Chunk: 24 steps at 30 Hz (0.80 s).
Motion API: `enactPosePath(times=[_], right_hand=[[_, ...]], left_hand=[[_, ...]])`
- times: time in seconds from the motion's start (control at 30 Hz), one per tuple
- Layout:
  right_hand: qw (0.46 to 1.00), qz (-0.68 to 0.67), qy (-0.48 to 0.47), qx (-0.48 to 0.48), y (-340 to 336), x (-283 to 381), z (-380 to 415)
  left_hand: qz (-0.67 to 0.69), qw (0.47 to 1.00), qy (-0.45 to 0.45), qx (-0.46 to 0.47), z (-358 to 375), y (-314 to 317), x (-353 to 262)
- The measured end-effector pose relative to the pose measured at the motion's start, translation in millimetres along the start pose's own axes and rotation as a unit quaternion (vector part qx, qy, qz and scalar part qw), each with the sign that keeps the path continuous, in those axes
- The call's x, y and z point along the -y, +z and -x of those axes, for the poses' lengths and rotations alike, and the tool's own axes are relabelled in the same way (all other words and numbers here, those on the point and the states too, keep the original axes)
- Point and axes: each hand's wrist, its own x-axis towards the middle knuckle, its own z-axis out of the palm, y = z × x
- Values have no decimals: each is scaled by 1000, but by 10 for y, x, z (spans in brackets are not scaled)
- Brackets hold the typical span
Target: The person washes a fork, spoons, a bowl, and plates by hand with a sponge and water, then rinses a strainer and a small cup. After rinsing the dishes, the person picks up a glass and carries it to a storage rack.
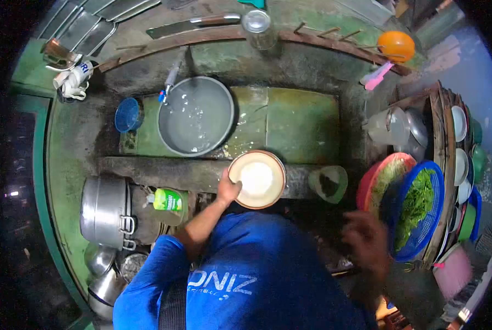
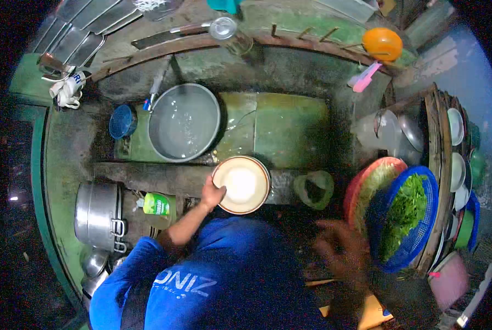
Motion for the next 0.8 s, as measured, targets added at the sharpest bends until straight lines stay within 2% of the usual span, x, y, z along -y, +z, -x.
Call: enactPosePath(times=[0.03,0.07,0.13,0.2,0.23,0.3,0.4,0.43,0.47,0.5,0.53,0.6,0.63,0.67,0.7,0.73,0.8], right_hand=[[996,43,21,76,456,-138,-429],[996,46,20,71,929,-491,-827],[984,163,75,4,1706,-1422,-1465],[968,245,17,-60,2040,-1949,-1786],[967,249,9,-56,2080,-1904,-1872],[972,199,119,-39,2187,-1816,-1989],[958,252,132,-35,2231,-1636,-2045],[971,201,120,-57,2261,-1302,-2013],[969,228,46,-87,2348,-1401,-2095],[966,237,12,-102,2406,-1310,-2169],[962,246,-23,-116,2499,-1101,-2270],[964,249,34,-89,2690,-668,-2581],[963,239,-53,-115,2831,-614,-2795],[968,238,14,-76,2964,-408,-3009],[963,243,-67,-98,3150,-307,-3195],[970,221,-58,-81,3332,-244,-3444],[973,202,-77,-79,3686,-185,-3878]], left_hand=[[-45,998,53,3,-88,7,262],[-43,997,64,-10,-172,90,686],[-44,997,-6,63,-100,-41,329],[-74,991,78,78,-108,-140,276],[-67,992,63,84,-113,-155,278],[-38,995,36,90,-134,-155,257],[26,991,-1,135,-246,-324,111],[44,988,4,150,-289,-507,-105],[60,985,8,164,-330,-626,-218],[124,985,72,92,-465,-460,153],[130,985,69,88,-538,-569,59],[104,988,118,-7,-861,-936,-163],[83,991,101,-29,-1019,-1126,-248],[62,993,83,-52,-1188,-1307,-278],[79,991,78,-68,-1418,-1422,-140],[82,991,77,-74,-1634,-1535,-61],[73,977,139,-145,-1924,-1713,150]])
